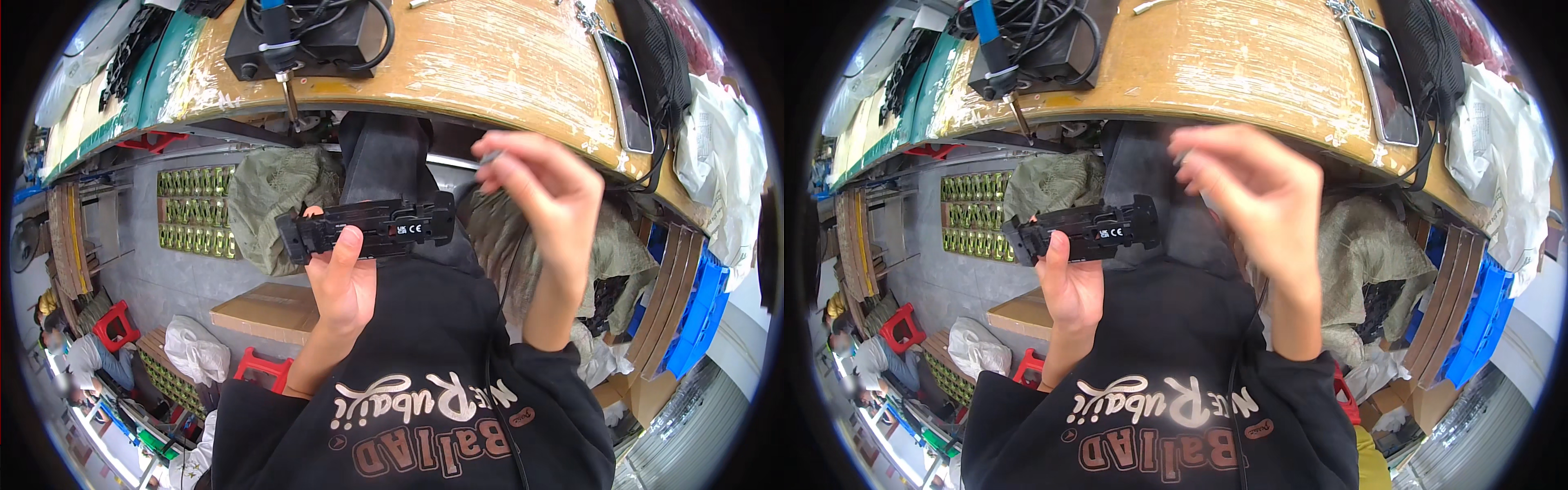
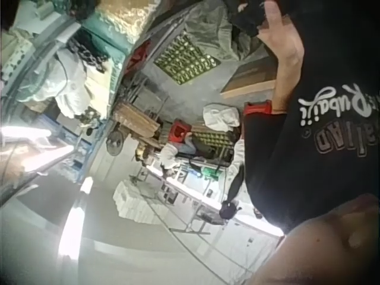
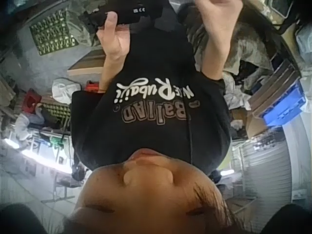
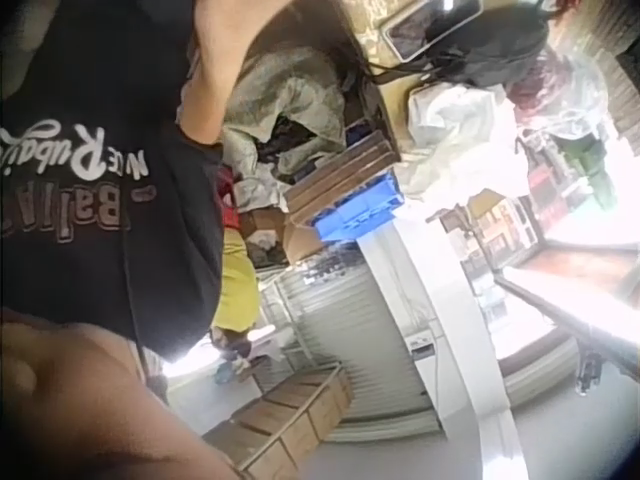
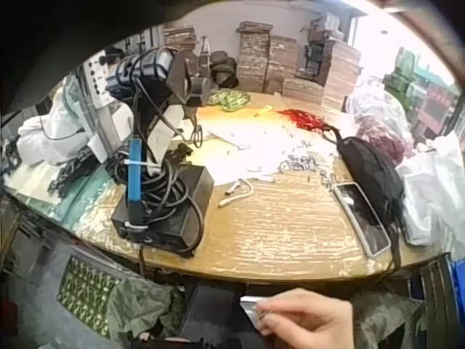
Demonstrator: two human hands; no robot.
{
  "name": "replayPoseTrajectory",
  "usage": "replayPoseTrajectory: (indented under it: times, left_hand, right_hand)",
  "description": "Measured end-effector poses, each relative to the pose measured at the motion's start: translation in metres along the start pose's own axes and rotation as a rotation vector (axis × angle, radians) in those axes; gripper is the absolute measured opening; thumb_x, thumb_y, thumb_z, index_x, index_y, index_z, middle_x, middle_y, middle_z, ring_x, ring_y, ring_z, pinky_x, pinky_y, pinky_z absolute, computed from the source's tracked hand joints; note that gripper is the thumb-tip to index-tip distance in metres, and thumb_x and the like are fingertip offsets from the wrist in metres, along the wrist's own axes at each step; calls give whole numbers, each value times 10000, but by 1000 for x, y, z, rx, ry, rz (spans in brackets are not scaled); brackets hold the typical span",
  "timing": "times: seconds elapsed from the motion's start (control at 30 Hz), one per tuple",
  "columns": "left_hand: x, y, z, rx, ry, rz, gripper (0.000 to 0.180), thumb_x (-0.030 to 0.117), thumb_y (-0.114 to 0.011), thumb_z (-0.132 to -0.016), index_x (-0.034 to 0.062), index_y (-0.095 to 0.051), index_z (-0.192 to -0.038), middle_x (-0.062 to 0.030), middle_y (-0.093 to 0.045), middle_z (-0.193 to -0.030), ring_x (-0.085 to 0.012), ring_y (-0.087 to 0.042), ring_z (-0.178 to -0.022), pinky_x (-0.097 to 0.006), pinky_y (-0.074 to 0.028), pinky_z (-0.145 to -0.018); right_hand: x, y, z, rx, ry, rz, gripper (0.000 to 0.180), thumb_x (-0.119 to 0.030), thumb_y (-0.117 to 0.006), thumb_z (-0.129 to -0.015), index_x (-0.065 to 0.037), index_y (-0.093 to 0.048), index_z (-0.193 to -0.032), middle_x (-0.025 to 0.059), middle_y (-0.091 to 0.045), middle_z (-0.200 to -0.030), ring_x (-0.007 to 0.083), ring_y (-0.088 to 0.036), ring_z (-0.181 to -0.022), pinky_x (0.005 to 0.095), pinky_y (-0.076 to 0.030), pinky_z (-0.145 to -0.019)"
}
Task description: The person inserts small metal pins into a black plastic electronic housing by hand.
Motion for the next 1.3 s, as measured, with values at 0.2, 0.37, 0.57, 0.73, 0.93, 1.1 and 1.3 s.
replayPoseTrajectory:
  times: [0.2,0.37,0.57,0.73,0.93,1.1,1.3]
  left_hand:
    - [7,-24,-1,-82,-138,-207,351,143,-530,-837,87,-403,-1159,-82,-538,-1030,-185,-508,-968,-367,-390,-876]
    - [9,-32,-1,-109,-200,-313,376,182,-555,-825,98,-380,-1147,-105,-518,-1039,-202,-493,-968,-374,-375,-878]
    - [7,-31,-2,-72,-211,-400,310,231,-577,-814,98,-384,-1016,-109,-516,-966,-192,-490,-900,-350,-385,-826]
    - [5,-32,-3,-98,-215,-417,268,238,-577,-812,104,-365,-906,-105,-513,-920,-193,-492,-859,-342,-385,-808]
    - [3,-33,0,-134,-237,-410,278,239,-582,-804,101,-355,-884,-110,-518,-896,-189,-510,-823,-333,-398,-785]
    - [6,-34,6,-140,-281,-491,295,246,-593,-792,102,-343,-851,-105,-524,-865,-204,-529,-836,-340,-410,-784]
    - [7,-29,5,-242,-294,-304,352,101,-646,-757,82,-305,-840,-202,-545,-906,-393,-556,-924,-476,-474,-820]
  right_hand:
    - [21,-16,26,-24,-17,-250,200,98,-591,-725,49,-608,-918,95,-554,-883,114,-544,-753,207,-452,-648]
    - [21,-11,30,58,20,-185,177,94,-607,-710,40,-605,-878,107,-569,-872,124,-539,-767,216,-440,-663]
    - [26,-9,28,9,76,-175,168,88,-619,-707,30,-604,-864,91,-551,-865,131,-525,-779,234,-433,-708]
    - [33,-9,29,56,23,-351,162,95,-617,-705,31,-607,-854,92,-545,-864,150,-526,-821,260,-434,-737]
    - [35,-7,34,99,32,-304,155,94,-623,-698,39,-606,-842,114,-574,-881,168,-537,-854,268,-436,-759]
    - [36,-4,35,108,3,-285,151,86,-634,-691,38,-604,-831,116,-590,-871,173,-549,-857,272,-434,-774]
    - [36,-2,34,18,-53,-293,134,82,-639,-689,32,-588,-802,120,-586,-870,166,-551,-851,273,-433,-776]
Point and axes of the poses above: each hand's wrist, its own z-axis away from the middle knuckle, its own y-axis out of the back of the hand, x = y × z, the point moved 8 cm from there along -z, towards the middle knuckle
